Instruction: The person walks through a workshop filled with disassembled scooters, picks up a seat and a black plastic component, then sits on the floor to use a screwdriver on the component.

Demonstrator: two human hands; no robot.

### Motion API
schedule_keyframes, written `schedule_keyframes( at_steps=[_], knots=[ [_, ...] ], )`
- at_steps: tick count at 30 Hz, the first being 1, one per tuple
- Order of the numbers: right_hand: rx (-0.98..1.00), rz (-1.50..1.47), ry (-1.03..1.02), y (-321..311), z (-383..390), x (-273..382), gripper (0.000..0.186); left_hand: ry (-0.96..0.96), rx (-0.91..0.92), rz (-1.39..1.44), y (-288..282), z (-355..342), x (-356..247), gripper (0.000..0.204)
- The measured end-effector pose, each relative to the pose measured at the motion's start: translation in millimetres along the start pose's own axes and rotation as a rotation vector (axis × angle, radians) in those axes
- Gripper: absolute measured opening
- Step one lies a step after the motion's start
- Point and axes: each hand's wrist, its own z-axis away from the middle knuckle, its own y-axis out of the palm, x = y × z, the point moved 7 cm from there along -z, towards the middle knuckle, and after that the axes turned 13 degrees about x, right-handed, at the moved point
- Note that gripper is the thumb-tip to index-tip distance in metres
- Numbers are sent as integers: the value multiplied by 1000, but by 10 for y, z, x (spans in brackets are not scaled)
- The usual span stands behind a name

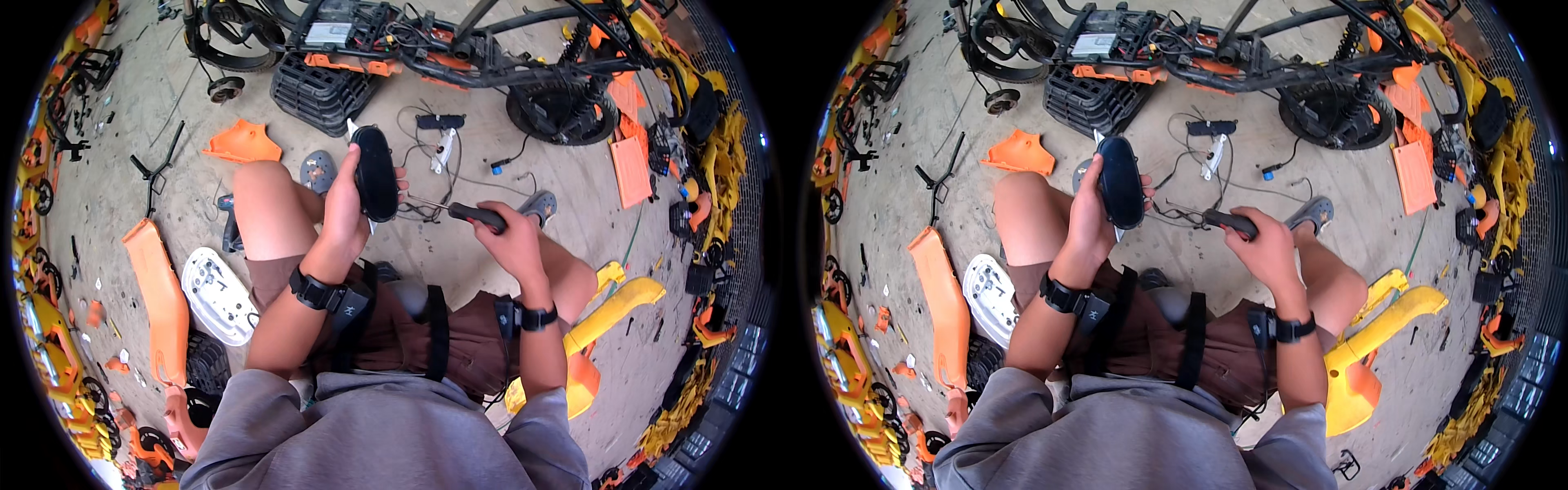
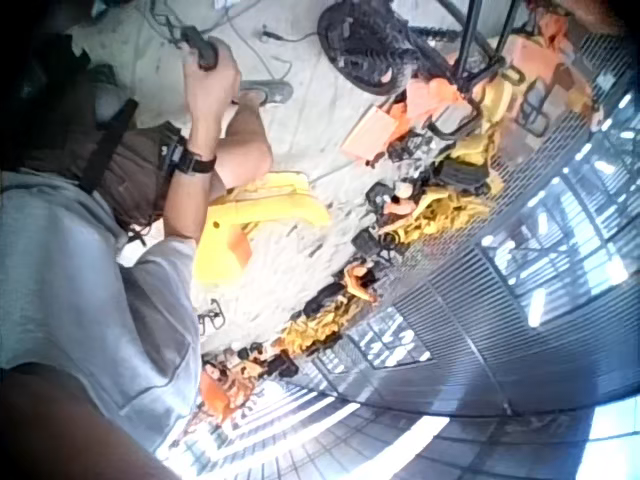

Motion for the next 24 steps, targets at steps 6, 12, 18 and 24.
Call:
schedule_keyframes(
  at_steps=[6, 12, 18, 24],
  knots=[
    [-223, -311, -197, -320, 521, -42, 34, 108, -86, 69, -156, -30, -74, 57],
    [-305, -842, -264, -203, 491, -286, 35, 62, -73, 99, -68, -59, 19, 59],
    [-255, -855, -405, -192, 407, -261, 29, 103, 26, 145, 51, -130, 34, 55],
    [-299, -899, -265, -159, 488, -259, 30, 107, 136, 236, 94, -120, 70, 57]
  ],
)
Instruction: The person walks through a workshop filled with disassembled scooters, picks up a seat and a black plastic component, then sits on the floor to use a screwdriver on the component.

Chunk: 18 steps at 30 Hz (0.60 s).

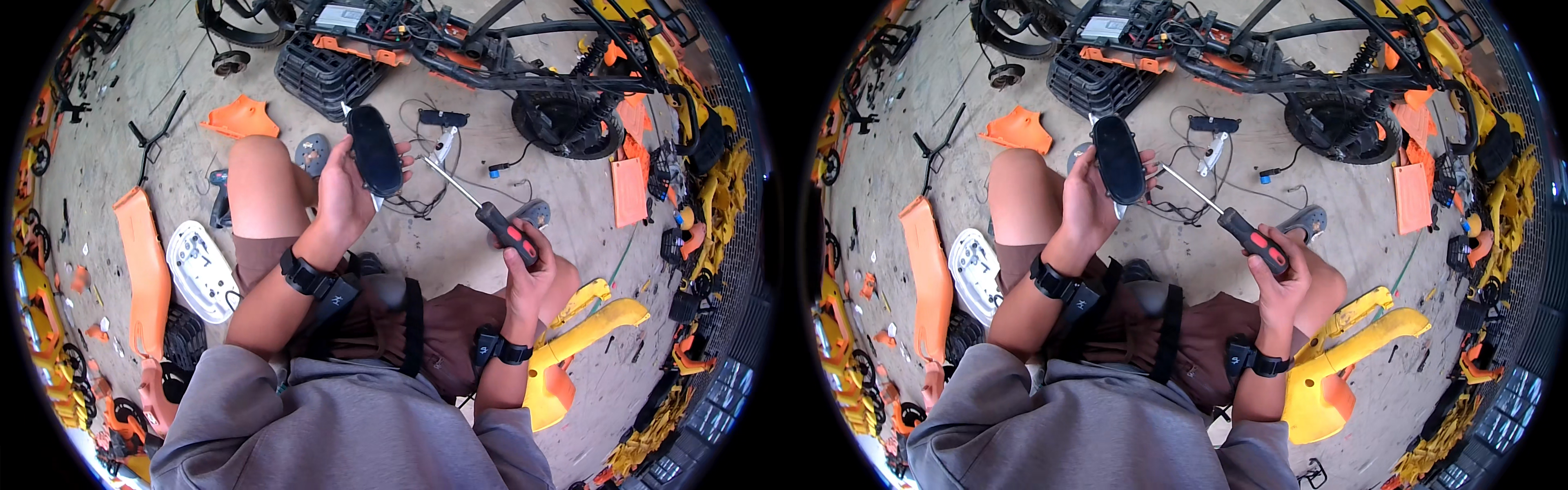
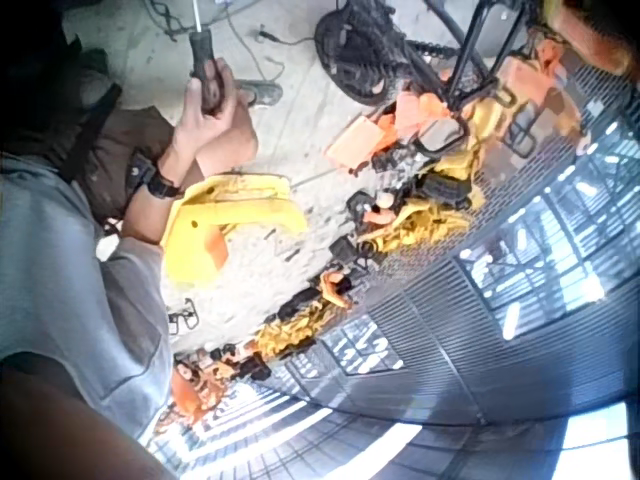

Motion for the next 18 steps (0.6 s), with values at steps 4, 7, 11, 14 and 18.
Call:
schedule_keyframes(
  at_steps=[4, 7, 11, 14, 18],
  knots=[
    [71, 109, -63, -5, 46, -9, 33, 75, 9, -12, 90, 16, -69, 50],
    [98, 162, -69, 23, 58, 29, 31, 103, -3, -7, 55, 2, -95, 50],
    [123, 208, -53, 80, 67, 100, 28, 95, -48, -13, 40, 0, -112, 50],
    [86, 209, -73, 105, 131, 129, 27, 96, -72, -10, 10, 7, -118, 49],
    [81, 308, -110, 160, 157, 154, 25, 95, -122, -32, -9, 30, -114, 47]
  ],
)
